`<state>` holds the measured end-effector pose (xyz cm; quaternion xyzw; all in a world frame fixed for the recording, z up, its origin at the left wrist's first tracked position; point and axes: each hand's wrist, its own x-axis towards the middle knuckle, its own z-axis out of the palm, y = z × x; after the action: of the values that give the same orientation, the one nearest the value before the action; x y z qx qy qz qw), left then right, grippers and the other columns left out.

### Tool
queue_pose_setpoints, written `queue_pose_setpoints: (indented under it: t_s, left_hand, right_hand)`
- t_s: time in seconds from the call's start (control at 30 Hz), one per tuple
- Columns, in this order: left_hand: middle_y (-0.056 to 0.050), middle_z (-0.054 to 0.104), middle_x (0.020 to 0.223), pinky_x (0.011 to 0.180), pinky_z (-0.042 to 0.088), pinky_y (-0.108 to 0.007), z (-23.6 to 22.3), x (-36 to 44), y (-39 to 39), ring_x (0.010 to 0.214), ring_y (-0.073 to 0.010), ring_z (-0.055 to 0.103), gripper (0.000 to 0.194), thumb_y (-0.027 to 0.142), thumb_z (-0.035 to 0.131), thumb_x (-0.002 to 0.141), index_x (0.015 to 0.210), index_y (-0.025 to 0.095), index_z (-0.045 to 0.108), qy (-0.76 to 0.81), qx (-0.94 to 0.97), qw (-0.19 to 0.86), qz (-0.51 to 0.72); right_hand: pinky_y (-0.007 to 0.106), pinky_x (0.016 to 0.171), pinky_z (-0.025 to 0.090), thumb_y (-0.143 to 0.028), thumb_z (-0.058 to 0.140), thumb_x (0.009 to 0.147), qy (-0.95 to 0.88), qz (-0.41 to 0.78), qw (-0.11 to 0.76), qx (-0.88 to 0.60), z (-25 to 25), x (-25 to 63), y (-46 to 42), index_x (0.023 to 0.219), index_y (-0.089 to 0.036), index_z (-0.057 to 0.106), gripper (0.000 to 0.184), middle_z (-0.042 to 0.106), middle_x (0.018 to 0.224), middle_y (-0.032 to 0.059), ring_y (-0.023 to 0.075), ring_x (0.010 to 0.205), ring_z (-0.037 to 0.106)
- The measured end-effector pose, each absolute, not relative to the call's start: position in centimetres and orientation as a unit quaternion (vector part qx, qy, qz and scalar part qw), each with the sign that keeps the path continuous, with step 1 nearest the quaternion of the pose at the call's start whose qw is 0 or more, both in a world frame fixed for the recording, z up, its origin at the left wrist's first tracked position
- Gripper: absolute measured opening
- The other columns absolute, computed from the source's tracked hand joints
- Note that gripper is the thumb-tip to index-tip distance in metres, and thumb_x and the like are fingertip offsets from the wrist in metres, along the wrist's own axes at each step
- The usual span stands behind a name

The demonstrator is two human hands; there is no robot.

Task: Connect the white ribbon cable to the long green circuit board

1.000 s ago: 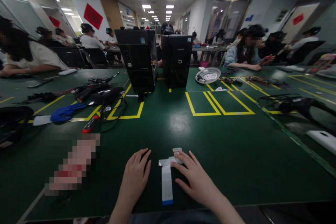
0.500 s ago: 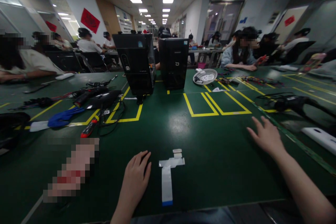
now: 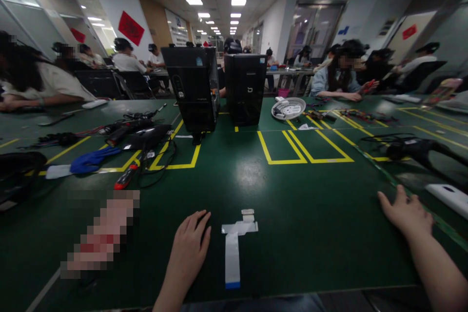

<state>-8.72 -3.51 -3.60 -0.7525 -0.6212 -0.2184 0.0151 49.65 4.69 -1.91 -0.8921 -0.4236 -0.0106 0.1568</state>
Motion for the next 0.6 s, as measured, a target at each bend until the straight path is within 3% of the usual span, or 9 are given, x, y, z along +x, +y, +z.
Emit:
queue_pose_setpoints:
  t_s: [0.33, 0.5, 0.6]
  left_hand:
    - [-0.009, 0.062, 0.124, 0.100, 0.046, -0.047, -3.8, -8.7, -3.5, 0.117, -0.0263, 0.056, 0.036, 0.028, 0.043, 0.094, 0.124, 0.020, 0.061, -0.620, -0.748, 0.013, -0.237]
    - [-0.009, 0.061, 0.125, 0.100, 0.046, -0.048, -3.7, -8.6, -3.6, 0.118, -0.0269, 0.055, 0.036, 0.028, 0.042, 0.095, 0.125, 0.022, 0.060, -0.624, -0.745, 0.012, -0.236]
    - [-0.009, 0.061, 0.125, 0.099, 0.046, -0.048, -3.6, -8.6, -3.5, 0.117, -0.0269, 0.055, 0.036, 0.027, 0.042, 0.095, 0.125, 0.020, 0.060, -0.622, -0.748, 0.011, -0.232]
  right_hand:
    - [0.051, 0.089, 0.041, -0.061, 0.023, 0.087, -0.480, -0.057, 0.089, -0.871, -3.4, 51.2, 2.6, 0.136, 0.000, 0.048, 0.082, 0.053, 0.122, 0.0338, 0.0410, 0.112, 0.056]
    - [0.048, 0.097, 0.042, -0.058, 0.025, 0.084, -0.561, -0.052, 0.104, -0.819, -4.2, 51.6, 0.1, 0.130, -0.004, 0.052, 0.075, 0.056, 0.122, 0.0283, 0.0385, 0.114, 0.056]
    - [0.039, 0.101, 0.042, -0.054, 0.030, 0.082, -0.613, -0.038, 0.120, -0.780, -4.3, 51.2, -1.5, 0.128, -0.012, 0.054, 0.067, 0.059, 0.125, 0.0213, 0.0304, 0.118, 0.056]
